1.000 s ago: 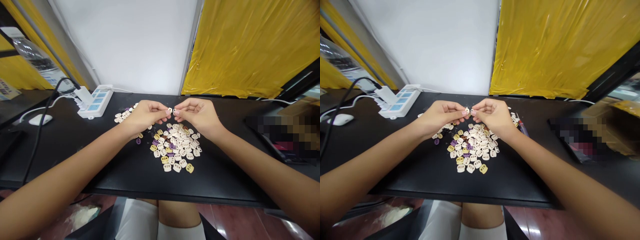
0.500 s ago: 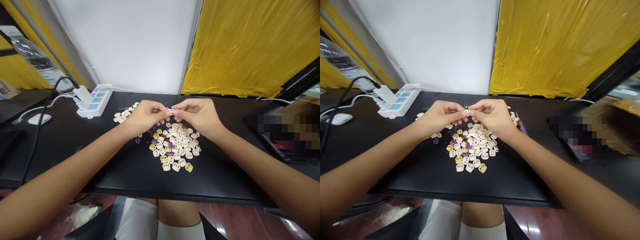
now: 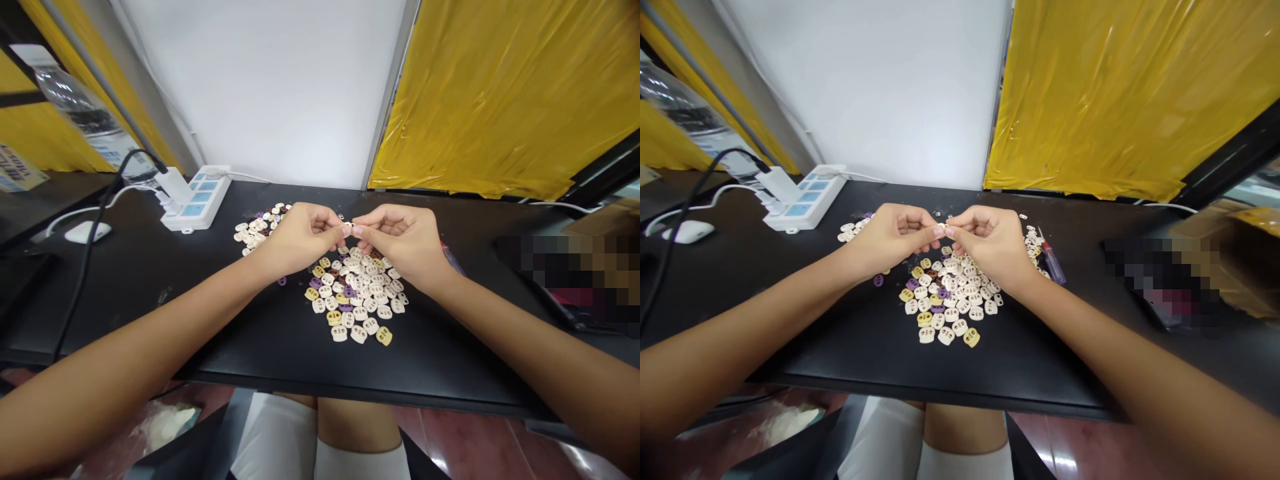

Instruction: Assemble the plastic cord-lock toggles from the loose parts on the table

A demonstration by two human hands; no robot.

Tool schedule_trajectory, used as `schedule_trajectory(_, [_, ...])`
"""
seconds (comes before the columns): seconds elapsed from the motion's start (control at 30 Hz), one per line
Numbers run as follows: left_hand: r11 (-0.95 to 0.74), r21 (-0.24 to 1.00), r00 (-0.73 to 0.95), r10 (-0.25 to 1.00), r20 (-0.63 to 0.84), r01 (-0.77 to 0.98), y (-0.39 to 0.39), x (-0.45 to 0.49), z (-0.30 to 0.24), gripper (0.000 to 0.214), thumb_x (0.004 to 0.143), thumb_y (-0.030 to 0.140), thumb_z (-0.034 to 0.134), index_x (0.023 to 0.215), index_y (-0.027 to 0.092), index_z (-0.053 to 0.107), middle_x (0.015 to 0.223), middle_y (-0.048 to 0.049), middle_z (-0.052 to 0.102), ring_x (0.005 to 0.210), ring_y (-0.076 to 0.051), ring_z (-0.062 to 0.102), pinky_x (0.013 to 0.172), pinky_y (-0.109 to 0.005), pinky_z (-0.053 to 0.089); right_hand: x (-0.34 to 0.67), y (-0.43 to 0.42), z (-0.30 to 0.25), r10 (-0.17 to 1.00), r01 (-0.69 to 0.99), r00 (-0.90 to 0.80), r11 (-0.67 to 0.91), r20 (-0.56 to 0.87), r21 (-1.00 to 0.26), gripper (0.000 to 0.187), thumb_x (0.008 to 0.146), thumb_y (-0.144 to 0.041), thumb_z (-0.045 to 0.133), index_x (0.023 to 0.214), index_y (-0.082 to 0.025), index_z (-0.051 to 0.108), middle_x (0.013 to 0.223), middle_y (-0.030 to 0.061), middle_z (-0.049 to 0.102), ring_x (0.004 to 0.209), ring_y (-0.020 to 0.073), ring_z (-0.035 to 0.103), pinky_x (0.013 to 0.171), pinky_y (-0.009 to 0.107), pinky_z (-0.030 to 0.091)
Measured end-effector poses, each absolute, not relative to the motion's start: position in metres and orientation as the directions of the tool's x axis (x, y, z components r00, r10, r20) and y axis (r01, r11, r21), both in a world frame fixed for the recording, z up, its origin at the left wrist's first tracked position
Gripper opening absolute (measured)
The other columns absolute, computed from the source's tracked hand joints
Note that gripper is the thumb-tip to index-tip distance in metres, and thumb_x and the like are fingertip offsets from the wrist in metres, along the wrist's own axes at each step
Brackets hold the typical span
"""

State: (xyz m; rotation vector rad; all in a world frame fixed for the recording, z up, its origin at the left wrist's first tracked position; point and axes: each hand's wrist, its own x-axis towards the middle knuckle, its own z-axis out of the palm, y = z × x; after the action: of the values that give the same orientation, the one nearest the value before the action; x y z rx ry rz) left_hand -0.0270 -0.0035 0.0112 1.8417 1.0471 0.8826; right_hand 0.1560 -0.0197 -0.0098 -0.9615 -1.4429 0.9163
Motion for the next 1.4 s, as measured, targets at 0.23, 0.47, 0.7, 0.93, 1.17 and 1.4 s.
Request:
schedule_trajectory(0.23, [-0.293, 0.919, 0.422, 0.892, 0.164, 0.262, -0.005, -0.027, 0.015, 0.016, 0.078, 0.025, 0.079, 0.071, 0.014, 0.07, 0.068, -0.0052, 0.074, 0.059, -0.011, 0.063, 0.058, -0.023, 0.05, 0.157, -0.025, -0.004, 0.932, 0.048, -0.061, 0.36, 0.357, -0.932, 0.023, 0.064, -0.032, 0.095, 0.075, -0.02, 0.078, 0.064, 0.0018, 0.074, 0.053, 0.0141, 0.066, 0.051, 0.03, 0.06])
schedule_trajectory(0.47, [-0.236, 0.952, 0.394, 0.908, 0.144, 0.195, -0.005, -0.027, 0.019, 0.02, 0.081, 0.031, 0.08, 0.072, 0.014, 0.072, 0.071, -0.0058, 0.075, 0.061, -0.01, 0.062, 0.058, -0.022, 0.049, 0.169, -0.014, -0.002, 0.925, -0.057, -0.181, 0.33, 0.335, -0.942, 0.024, 0.068, -0.034, 0.093, 0.087, -0.023, 0.083, 0.08, 0.0022, 0.079, 0.064, 0.0144, 0.071, 0.068, 0.034, 0.065])
schedule_trajectory(0.7, [-0.204, 0.955, 0.379, 0.919, 0.112, 0.213, -0.009, -0.023, 0.015, 0.019, 0.082, 0.026, 0.078, 0.071, 0.014, 0.07, 0.07, -0.0032, 0.073, 0.058, -0.008, 0.058, 0.057, -0.021, 0.047, 0.161, -0.018, -0.007, 0.923, -0.042, -0.137, 0.358, 0.36, -0.933, 0.029, 0.064, -0.037, 0.095, 0.079, -0.019, 0.077, 0.07, 0.0018, 0.075, 0.058, 0.014, 0.067, 0.058, 0.031, 0.061])
schedule_trajectory(0.93, [-0.283, 0.918, 0.445, 0.885, 0.137, 0.279, -0.003, -0.026, 0.017, 0.017, 0.09, 0.028, 0.064, 0.077, 0.017, 0.065, 0.075, -0.0026, 0.069, 0.067, -0.012, 0.06, 0.066, -0.026, 0.048, 0.194, 0.007, 0.004, 0.889, 0.249, -0.148, 0.458, 0.434, -0.853, 0.025, 0.08, -0.037, 0.082, 0.099, -0.02, 0.08, 0.08, 0.0029, 0.076, 0.067, 0.016, 0.068, 0.067, 0.034, 0.06])
schedule_trajectory(1.17, [-0.676, 0.554, 0.677, 0.692, 0.251, 0.486, -0.005, -0.03, 0.009, 0.025, 0.098, 0.032, 0.052, 0.093, 0.02, 0.073, 0.094, -0.0051, 0.067, 0.089, -0.019, 0.061, 0.082, -0.033, 0.045, 0.279, 0.046, 0.008, 0.95, 0.852, 0.086, 0.087, 0.302, -0.516, 0.011, 0.077, -0.015, 0.073, 0.085, -0.017, 0.082, 0.084, 0.0096, 0.08, 0.084, 0.0264, 0.074, 0.083, 0.039, 0.056])
schedule_trajectory(1.4, [-0.614, 0.448, 0.531, 0.789, 0.31, 0.65, 0.005, -0.042, 0.021, 0.031, 0.096, 0.035, 0.055, 0.11, 0.019, 0.077, 0.108, -0.0109, 0.071, 0.098, -0.024, 0.065, 0.091, -0.038, 0.047, 0.284, 0.04, 0.021, 0.996, 0.922, -0.001, 0.035, 0.09, -0.385, 0.011, 0.069, -0.014, 0.078, 0.069, -0.024, 0.081, 0.071, 0.0013, 0.078, 0.076, 0.0239, 0.072, 0.072, 0.033, 0.054])
